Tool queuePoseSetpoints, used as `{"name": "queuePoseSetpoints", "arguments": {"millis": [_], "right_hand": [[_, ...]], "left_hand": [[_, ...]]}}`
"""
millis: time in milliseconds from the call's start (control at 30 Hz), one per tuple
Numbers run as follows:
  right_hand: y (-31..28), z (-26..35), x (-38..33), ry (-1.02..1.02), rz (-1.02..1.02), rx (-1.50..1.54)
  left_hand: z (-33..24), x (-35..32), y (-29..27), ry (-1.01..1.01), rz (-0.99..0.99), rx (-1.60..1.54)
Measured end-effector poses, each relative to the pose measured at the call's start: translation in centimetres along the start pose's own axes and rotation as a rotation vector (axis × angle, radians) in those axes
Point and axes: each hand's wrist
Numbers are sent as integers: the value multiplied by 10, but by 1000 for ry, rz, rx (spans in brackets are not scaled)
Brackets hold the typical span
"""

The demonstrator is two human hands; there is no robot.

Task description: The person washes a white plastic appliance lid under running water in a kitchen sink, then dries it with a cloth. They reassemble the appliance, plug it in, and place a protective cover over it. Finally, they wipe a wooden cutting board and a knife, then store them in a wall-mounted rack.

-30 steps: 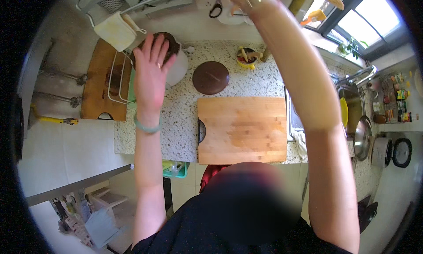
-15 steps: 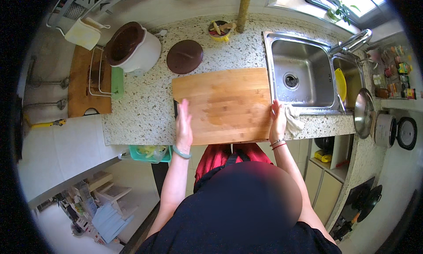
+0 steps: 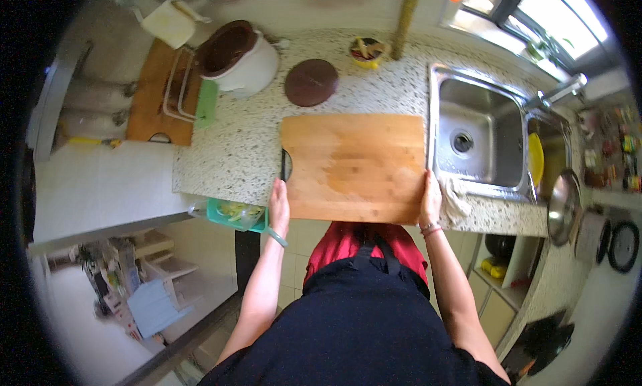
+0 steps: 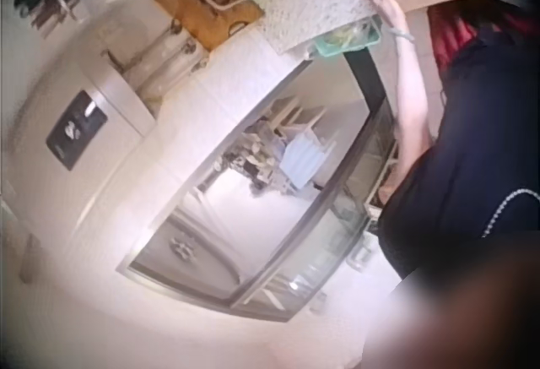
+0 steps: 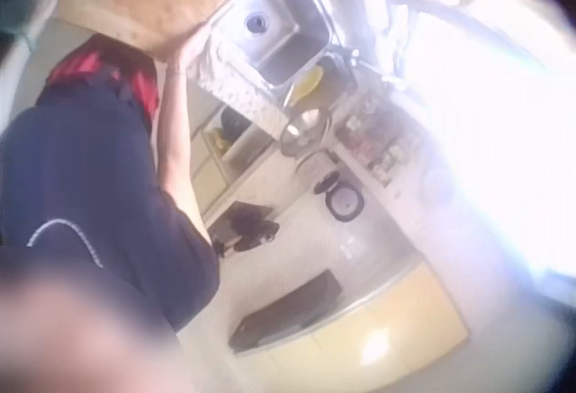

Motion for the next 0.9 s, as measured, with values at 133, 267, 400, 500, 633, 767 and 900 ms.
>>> {"name": "queuePoseSetpoints", "arguments": {"millis": [133, 267, 400, 500, 633, 767, 900], "right_hand": [[-2, -5, 4, 9, 114, -185], [8, -7, 14, -132, 95, -520], [20, 5, 15, -68, 101, -448], [18, 14, 8, -57, 145, -404], [12, 11, 13, -28, 150, -397], [3, -7, 26, -25, 175, -400], [10, -5, 22, -52, 149, -428]], "left_hand": [[15, -14, -20, 31, -59, -17], [11, -21, -24, 87, -192, 218], [16, -14, -29, 74, -160, 217], [28, -14, -34, 130, -149, 339], [24, -12, -26, 185, -133, 373], [22, -4, -25, 141, -128, 403], [15, 10, -29, 168, -74, 306]]}}
Point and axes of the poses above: each hand's wrist, its own x-axis towards the middle knuckle, its own y-axis out of the palm, z = x × y, and after that the axes turned 5 degrees about -x, right-handed
